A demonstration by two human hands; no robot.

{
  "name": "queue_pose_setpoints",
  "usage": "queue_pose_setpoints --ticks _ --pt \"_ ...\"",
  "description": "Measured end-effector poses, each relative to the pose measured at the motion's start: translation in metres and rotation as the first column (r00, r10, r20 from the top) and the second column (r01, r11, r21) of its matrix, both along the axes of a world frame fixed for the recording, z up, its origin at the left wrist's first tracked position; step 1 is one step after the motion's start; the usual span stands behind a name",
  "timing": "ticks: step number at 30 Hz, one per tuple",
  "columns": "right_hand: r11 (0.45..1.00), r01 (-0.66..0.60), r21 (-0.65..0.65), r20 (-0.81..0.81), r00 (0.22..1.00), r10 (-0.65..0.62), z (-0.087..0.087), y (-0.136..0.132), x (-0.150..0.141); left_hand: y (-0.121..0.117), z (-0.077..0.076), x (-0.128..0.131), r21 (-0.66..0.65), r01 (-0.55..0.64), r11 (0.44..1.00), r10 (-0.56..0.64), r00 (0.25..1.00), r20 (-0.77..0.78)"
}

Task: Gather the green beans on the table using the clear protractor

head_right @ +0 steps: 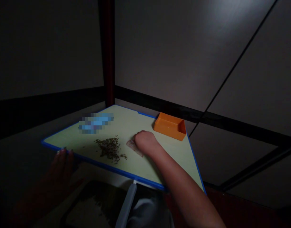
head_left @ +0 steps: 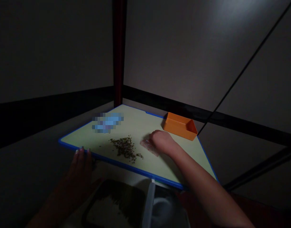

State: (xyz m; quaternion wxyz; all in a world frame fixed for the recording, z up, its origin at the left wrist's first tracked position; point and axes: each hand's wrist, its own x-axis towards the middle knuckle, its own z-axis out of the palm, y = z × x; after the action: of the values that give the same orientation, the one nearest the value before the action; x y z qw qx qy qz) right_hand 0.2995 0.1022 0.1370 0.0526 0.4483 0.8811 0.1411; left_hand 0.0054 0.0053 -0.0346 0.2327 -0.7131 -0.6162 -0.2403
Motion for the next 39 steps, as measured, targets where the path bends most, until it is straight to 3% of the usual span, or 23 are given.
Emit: queue_pose_setpoints --ticks 7,15,22,31,39 --pt "0.999 -0.005 0.042 -0.168 0.986 0.012 -0.021 -0.004 -0.010 0.000 -0.002 0.002 -0.010 -0.029 1.000 0.028 0.999 -0.025" --pt "0.988 -0.061 -0.139 -0.508 0.861 -0.018 -0.034 0.007 -0.004 0.000 -0.001 0.004 -0.021 -0.059 0.998 0.058 0.998 -0.039" --pt "0.959 -0.175 -0.221 -0.564 0.826 0.020 -0.037 0.011 0.011 -0.002 0.004 0.008 -0.030 -0.066 0.997 0.066 0.998 -0.002" --pt "0.866 -0.313 -0.390 -0.611 0.791 0.012 -0.033 0.004 0.020 -0.004 0.009 0.012 -0.019 -0.041 0.999 0.041 0.999 0.020" --pt "0.774 -0.358 -0.523 -0.623 0.780 -0.061 -0.026 0.005 0.028 -0.007 0.017 0.014 -0.043 -0.015 0.999 0.016 0.999 0.035"
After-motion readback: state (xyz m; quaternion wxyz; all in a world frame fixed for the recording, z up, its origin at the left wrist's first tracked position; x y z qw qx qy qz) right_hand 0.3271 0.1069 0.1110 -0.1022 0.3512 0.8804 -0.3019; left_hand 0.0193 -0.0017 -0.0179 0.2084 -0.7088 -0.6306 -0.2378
